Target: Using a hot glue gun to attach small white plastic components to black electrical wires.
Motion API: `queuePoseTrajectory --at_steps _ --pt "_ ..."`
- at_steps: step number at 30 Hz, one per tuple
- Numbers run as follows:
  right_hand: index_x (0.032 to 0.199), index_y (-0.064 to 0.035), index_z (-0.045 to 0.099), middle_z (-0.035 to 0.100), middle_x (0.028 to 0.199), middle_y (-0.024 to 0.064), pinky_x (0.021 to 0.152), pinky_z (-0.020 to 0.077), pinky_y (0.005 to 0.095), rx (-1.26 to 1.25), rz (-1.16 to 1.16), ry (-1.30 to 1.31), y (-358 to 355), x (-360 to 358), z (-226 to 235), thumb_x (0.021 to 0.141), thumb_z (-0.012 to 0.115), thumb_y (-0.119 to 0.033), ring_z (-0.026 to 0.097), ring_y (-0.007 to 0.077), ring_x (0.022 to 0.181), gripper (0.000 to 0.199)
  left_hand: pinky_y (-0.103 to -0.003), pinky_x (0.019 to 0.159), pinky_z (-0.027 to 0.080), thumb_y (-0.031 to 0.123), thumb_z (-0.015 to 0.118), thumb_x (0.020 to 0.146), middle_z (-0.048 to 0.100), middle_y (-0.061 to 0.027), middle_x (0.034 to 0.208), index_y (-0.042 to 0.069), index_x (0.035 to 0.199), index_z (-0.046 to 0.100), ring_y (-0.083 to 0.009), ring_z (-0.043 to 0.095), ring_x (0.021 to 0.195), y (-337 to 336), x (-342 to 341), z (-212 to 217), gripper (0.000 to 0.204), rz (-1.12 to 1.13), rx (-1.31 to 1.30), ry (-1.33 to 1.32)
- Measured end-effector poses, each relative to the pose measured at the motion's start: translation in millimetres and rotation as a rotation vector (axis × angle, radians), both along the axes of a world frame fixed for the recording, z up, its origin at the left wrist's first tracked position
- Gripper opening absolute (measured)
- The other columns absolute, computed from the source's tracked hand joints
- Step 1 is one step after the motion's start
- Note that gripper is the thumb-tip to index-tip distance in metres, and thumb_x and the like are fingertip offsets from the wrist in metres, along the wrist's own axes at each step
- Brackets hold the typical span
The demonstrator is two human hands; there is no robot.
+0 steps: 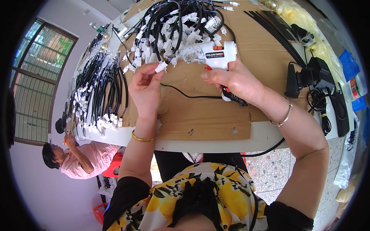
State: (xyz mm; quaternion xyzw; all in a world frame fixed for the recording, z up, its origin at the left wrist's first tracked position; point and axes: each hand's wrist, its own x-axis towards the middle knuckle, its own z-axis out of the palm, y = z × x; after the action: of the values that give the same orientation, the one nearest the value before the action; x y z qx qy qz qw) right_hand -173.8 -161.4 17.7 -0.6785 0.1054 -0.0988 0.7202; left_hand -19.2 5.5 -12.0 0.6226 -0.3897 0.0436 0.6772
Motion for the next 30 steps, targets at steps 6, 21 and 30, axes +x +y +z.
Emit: queuePoseTrajectory --at_steps 6,21,30 --pt "0.077 0.0003 0.054 0.052 0.067 0.0033 0.057 0.0408 0.0241 0.03 0.068 -0.007 -0.3 -1.7 -0.9 0.074 0.057 -0.015 0.048 0.0104 0.06 0.016 -0.019 0.061 0.046 -0.012 0.061 0.068 0.057 -0.0088 0.091 0.0 0.085 0.057 -0.0097 0.055 0.073 -2.0 1.0 -0.9 0.021 0.033 0.004 -0.141" --pt "0.083 -0.0011 0.052 0.052 0.068 0.0029 0.056 0.0408 0.0234 0.002 0.077 0.017 0.2 0.0 -1.3 0.076 0.056 -0.014 0.048 0.0093 0.06 0.016 -0.021 0.058 0.048 -0.011 0.062 0.065 0.06 -0.0099 0.085 0.001 0.078 0.058 -0.0146 0.057 0.071 -3.3 -5.0 3.4 0.018 0.117 0.047 -0.323" --pt "0.08 -0.0032 0.051 0.048 0.064 0.0007 0.052 0.0382 0.0236 -0.003 0.056 -0.02 2.1 0.7 -1.0 0.076 0.058 -0.015 0.046 0.0091 0.058 0.014 -0.024 0.06 0.046 -0.01 0.063 0.064 0.061 -0.0091 0.083 0.002 0.076 0.058 -0.0167 0.057 0.069 -3.0 -4.4 3.5 0.018 0.15 0.073 -0.393"
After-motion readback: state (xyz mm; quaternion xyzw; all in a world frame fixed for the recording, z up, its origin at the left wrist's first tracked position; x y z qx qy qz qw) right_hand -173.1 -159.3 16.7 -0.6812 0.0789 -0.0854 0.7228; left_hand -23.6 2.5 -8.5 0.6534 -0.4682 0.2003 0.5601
